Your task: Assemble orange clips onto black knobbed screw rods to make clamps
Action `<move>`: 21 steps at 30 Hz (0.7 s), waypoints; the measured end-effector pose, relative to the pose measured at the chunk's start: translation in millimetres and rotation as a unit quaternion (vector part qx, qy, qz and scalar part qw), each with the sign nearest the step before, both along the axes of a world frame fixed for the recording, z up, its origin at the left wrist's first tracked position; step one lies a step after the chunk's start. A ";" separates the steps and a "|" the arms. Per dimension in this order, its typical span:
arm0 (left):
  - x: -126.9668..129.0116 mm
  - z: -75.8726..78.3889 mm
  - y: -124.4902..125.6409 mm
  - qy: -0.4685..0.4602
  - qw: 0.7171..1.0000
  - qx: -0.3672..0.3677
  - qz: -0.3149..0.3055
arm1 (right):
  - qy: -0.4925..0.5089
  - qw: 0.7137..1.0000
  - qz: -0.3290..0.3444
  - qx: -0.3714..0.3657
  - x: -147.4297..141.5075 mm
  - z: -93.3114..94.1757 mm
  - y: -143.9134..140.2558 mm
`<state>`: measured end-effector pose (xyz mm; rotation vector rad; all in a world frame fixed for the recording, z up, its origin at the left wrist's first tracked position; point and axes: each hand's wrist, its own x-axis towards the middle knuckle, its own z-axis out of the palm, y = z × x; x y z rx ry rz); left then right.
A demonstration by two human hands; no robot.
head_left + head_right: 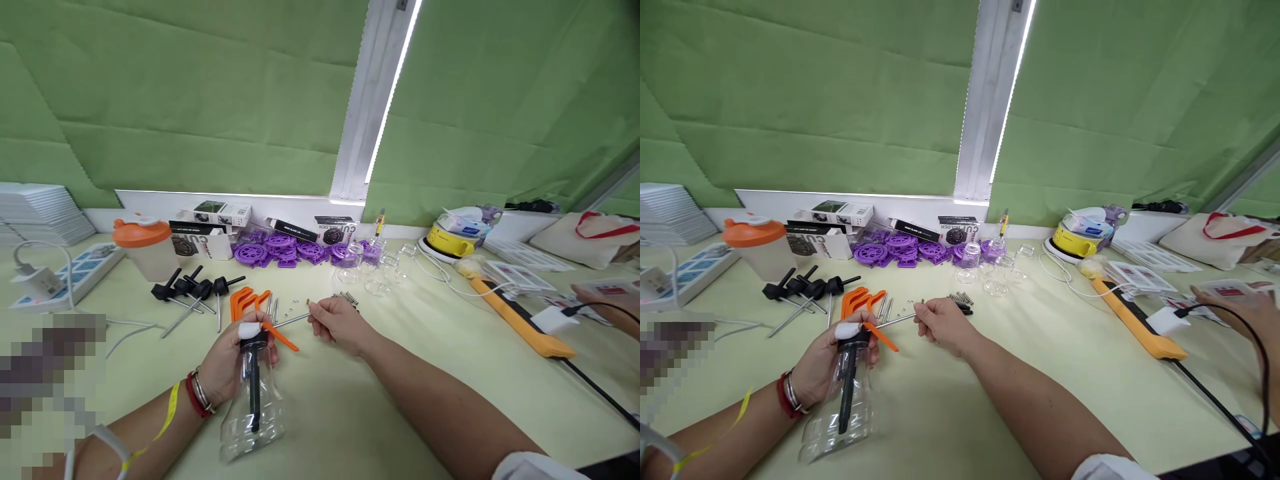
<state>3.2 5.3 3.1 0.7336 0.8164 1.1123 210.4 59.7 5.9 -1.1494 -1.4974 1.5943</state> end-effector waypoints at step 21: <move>-3.7 -1.2 3.1 -0.016 0.997 -0.012 0.076 | -0.395 0.860 0.040 0.322 3.9 -0.2 26.3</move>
